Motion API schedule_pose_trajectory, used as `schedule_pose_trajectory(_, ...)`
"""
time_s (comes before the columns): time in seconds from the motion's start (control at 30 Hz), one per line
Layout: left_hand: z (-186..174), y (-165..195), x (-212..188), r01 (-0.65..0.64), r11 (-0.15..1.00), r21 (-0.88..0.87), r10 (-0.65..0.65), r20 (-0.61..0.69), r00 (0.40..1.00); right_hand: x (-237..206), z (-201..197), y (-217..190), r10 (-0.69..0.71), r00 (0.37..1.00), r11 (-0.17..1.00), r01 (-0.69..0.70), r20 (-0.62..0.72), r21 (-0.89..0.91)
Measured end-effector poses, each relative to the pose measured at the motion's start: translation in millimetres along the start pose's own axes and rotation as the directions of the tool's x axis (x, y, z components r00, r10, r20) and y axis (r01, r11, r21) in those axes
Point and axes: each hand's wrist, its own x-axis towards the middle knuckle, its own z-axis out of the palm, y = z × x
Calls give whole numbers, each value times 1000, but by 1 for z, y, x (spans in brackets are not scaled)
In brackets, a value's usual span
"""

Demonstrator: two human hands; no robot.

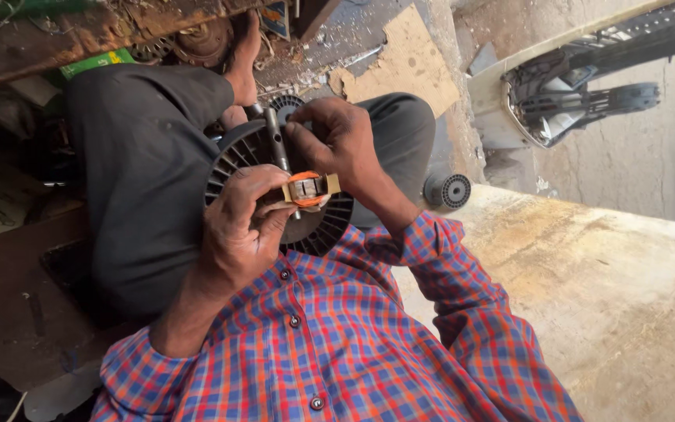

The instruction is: The person sits on the ground with a small electric motor armature and fan housing on their lap. They fit a brush and copper contact assembly onto the armature shaft, press and adjust the components by hand, reposition the assembly repeatedly, and work the parts into place throughout the clip.

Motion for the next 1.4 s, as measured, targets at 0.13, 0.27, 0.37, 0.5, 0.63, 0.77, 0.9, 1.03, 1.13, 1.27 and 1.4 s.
schedule_pose_trajectory(0.13,-9,7,12,7,990,138,-20,97,995,1,0,-1,-44,999,999,44,-22,-17)
schedule_pose_trajectory(0.27,-13,7,20,5,995,98,-17,128,992,1,2,-1,-7,1000,1000,8,-14,13)
schedule_pose_trajectory(0.37,-15,5,22,28,997,66,-40,178,983,-2,3,3,12,1000,1000,-12,-27,-2)
schedule_pose_trajectory(0.5,-25,13,36,186,981,-45,-168,261,951,-3,3,8,-98,995,995,98,-22,-18)
schedule_pose_trajectory(0.63,-30,12,68,327,603,-728,-382,96,919,9,-14,-3,-64,998,998,64,24,-10)
schedule_pose_trajectory(0.77,-20,-29,93,376,924,65,-376,328,867,18,-62,-33,-151,988,957,141,-18,-253)
schedule_pose_trajectory(0.9,-19,-59,103,132,991,2,-122,395,910,-20,-96,-66,-473,804,757,580,360,-300)
schedule_pose_trajectory(1.03,-38,-23,111,-118,992,39,90,426,900,-59,-81,-99,-382,582,696,692,717,-191)
schedule_pose_trajectory(1.13,-39,32,87,60,998,-24,-58,99,993,-57,-87,-121,-385,550,759,646,741,-85)
schedule_pose_trajectory(1.27,-24,49,35,-258,960,105,218,294,931,-15,-99,-106,-518,588,698,710,622,-90)
schedule_pose_trajectory(1.4,-14,33,14,-249,909,335,241,66,968,23,-66,-38,-437,783,898,411,443,158)
